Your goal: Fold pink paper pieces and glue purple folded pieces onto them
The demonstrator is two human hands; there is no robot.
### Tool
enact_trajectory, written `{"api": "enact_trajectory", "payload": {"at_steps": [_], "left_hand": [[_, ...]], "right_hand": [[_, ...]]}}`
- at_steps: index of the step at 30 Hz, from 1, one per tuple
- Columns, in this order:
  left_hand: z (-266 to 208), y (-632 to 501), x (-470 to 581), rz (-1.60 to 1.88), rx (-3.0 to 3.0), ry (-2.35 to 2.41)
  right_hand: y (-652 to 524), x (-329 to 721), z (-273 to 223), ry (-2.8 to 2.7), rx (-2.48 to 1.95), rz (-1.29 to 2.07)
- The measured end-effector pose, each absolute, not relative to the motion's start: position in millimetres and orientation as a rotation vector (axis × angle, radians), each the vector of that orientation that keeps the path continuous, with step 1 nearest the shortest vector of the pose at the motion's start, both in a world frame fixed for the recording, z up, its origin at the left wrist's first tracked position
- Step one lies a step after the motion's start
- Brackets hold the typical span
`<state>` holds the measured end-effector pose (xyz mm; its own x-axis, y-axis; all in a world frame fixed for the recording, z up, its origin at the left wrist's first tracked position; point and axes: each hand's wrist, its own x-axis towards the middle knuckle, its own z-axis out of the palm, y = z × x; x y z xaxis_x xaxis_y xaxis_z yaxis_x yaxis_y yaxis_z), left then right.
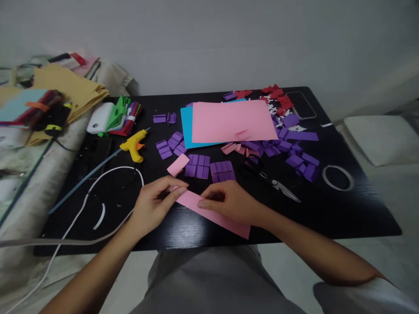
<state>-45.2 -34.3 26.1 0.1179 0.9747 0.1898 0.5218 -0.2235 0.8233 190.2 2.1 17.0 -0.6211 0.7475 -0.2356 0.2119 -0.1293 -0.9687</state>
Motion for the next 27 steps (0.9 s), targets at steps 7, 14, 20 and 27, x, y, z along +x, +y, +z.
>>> {"api": "enact_trajectory", "payload": {"at_steps": [7,14,20,27], "left_hand": [[23,-77,-55,0.859,1.856,1.281],[17,-102,-60,0.754,1.858,1.310],[7,-122,-62,0.707,1.955,1.384],[-7,-128,-61,0.603,2.271,1.456]], "right_hand": [[-19,201,20,-1.976,-1.138,1.723],[-47,204,5,-2.304,-0.969,1.105],[-86,222,-26,-2.488,-0.590,0.514],[-92,227,-37,-2.493,-0.592,0.420]]}}
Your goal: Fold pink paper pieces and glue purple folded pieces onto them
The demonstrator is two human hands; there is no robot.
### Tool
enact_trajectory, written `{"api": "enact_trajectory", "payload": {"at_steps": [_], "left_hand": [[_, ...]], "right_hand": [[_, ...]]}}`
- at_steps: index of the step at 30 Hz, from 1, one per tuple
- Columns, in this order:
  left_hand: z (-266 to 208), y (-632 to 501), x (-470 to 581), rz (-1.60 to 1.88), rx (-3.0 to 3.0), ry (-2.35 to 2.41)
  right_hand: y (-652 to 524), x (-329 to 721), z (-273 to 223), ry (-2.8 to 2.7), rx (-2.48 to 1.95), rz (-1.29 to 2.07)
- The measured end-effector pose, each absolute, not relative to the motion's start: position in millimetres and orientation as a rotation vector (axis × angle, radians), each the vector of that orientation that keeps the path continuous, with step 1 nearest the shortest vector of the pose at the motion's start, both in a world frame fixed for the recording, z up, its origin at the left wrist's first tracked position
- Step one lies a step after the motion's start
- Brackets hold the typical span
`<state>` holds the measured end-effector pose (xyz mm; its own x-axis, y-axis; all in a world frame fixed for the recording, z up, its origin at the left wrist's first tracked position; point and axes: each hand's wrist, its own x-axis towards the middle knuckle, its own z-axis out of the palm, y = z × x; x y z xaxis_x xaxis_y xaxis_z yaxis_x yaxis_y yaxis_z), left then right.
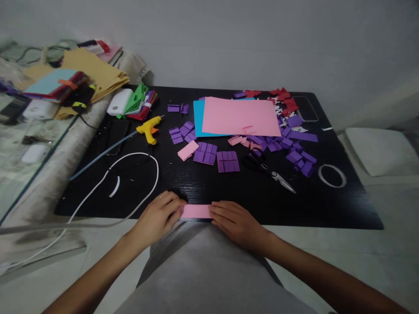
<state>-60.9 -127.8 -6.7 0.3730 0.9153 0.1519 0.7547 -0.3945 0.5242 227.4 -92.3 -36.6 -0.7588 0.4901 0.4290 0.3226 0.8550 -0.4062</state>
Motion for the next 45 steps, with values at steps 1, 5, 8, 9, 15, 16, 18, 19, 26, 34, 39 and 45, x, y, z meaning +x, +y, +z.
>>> {"api": "enact_trajectory", "payload": {"at_steps": [1,5,8,9,15,16,18,19,26,34,39,45], "left_hand": [[-9,-130,-59,0.621,2.334,1.487],[-20,-146,-46,0.745,2.542,1.410],[-29,-158,-37,0.770,2.603,1.292],[-32,-161,-36,0.781,2.604,1.287],[-41,-162,-37,0.875,2.606,1.279],[-41,-161,-37,0.877,2.610,1.276],[-39,-159,-36,0.867,2.622,1.261],[-39,-158,-35,0.857,2.628,1.253],[-39,-158,-34,0.823,2.636,1.237],[-38,-157,-33,0.818,2.632,1.232],[-39,-157,-33,0.812,2.653,1.217],[-40,-157,-34,0.720,2.705,1.184]], "right_hand": [[-92,227,-36,-2.485,-0.593,0.417],[-98,228,-35,-2.449,-0.626,0.409],[-107,231,-39,-2.415,-0.660,0.415],[-110,232,-41,-2.409,-0.659,0.417],[-117,232,-48,-2.392,-0.641,0.369],[-116,231,-48,-2.389,-0.643,0.369],[-116,229,-47,-2.381,-0.649,0.369],[-116,228,-46,-2.376,-0.655,0.368],[-121,224,-41,-2.392,-0.726,0.333],[-125,221,-41,-2.377,-0.806,0.290],[-127,220,-36,-2.389,-0.824,0.269],[-128,220,-35,-2.438,-0.765,0.250]]}}
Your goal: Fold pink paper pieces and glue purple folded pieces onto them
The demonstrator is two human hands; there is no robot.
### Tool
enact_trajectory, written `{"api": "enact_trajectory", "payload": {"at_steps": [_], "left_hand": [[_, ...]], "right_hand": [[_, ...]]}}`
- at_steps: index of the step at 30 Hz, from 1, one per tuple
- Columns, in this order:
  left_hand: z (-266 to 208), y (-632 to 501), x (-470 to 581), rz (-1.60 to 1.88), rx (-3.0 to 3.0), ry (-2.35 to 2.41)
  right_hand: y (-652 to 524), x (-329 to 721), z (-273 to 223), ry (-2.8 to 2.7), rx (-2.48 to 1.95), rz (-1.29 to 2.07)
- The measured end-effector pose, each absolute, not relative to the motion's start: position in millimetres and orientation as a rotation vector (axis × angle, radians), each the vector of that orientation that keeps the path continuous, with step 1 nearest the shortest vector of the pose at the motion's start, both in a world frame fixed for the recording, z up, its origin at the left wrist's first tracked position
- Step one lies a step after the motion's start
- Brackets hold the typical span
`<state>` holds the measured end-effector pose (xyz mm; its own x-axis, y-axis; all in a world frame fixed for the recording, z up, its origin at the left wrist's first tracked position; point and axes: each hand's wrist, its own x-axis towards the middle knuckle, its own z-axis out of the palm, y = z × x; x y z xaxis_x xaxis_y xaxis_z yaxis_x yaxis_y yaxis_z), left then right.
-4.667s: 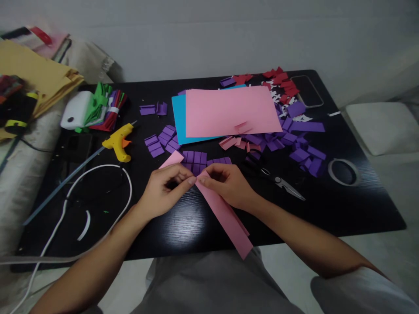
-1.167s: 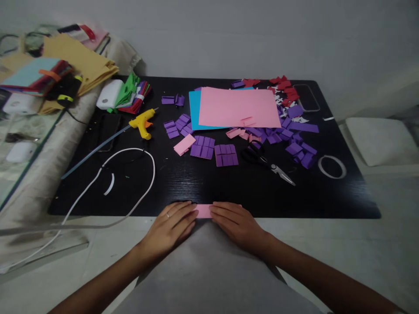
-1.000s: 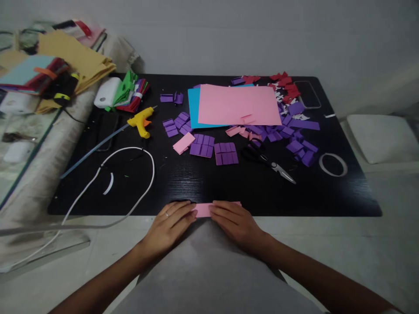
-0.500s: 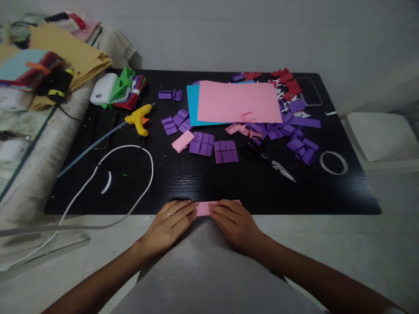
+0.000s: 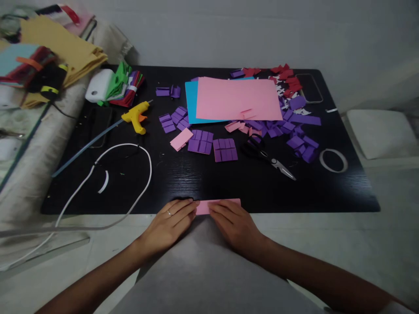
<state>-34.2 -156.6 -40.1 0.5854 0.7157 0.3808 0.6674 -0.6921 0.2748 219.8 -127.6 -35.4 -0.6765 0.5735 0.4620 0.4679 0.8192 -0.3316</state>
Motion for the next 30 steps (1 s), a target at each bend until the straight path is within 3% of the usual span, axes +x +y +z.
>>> {"api": "enact_trajectory", "payload": {"at_steps": [30], "left_hand": [[-36,-153,-32,0.661,2.737,1.210]], "right_hand": [[-124,228,-34,-2.288,-0.910,0.382]]}}
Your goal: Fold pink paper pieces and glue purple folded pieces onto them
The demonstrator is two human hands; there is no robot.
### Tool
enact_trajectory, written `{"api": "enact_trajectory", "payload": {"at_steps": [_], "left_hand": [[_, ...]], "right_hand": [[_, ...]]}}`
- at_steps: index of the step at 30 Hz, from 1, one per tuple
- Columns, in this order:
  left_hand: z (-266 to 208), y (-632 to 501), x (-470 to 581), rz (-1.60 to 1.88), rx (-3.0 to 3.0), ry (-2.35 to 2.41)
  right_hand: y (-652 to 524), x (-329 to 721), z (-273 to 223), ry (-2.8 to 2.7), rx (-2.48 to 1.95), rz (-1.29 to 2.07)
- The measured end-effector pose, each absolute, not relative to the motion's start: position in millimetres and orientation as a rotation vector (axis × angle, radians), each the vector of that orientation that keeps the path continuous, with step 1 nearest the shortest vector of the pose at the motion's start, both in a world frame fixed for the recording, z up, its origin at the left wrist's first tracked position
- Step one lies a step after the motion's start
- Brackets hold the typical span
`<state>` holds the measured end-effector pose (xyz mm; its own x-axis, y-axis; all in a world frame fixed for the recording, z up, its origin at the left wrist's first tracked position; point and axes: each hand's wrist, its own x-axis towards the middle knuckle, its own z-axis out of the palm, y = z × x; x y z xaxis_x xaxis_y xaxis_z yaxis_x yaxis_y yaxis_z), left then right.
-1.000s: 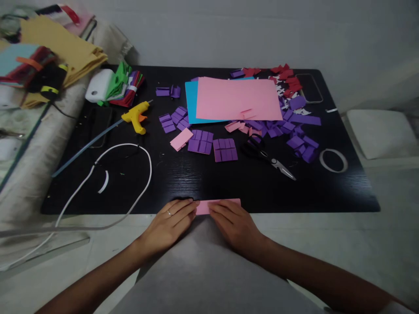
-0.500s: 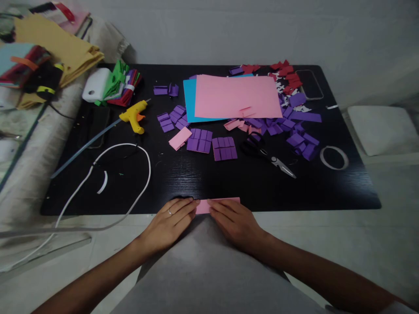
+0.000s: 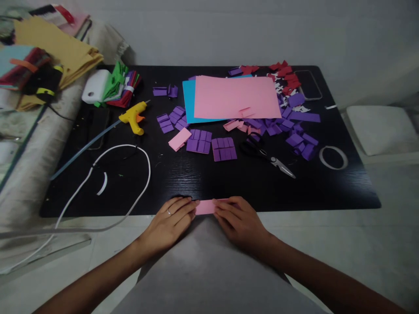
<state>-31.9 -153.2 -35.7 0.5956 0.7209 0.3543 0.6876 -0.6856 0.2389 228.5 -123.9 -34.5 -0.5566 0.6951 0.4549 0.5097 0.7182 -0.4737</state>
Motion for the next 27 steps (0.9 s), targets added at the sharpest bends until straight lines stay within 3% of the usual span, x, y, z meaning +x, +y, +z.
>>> {"api": "enact_trajectory", "payload": {"at_steps": [21,27], "left_hand": [[-34,-152,-28,0.705,2.715,1.239],[-37,-153,-31,0.673,2.717,1.217]], "right_hand": [[-123,266,-25,-2.104,-1.133,0.155],[-122,228,-27,-2.304,-0.791,0.431]]}}
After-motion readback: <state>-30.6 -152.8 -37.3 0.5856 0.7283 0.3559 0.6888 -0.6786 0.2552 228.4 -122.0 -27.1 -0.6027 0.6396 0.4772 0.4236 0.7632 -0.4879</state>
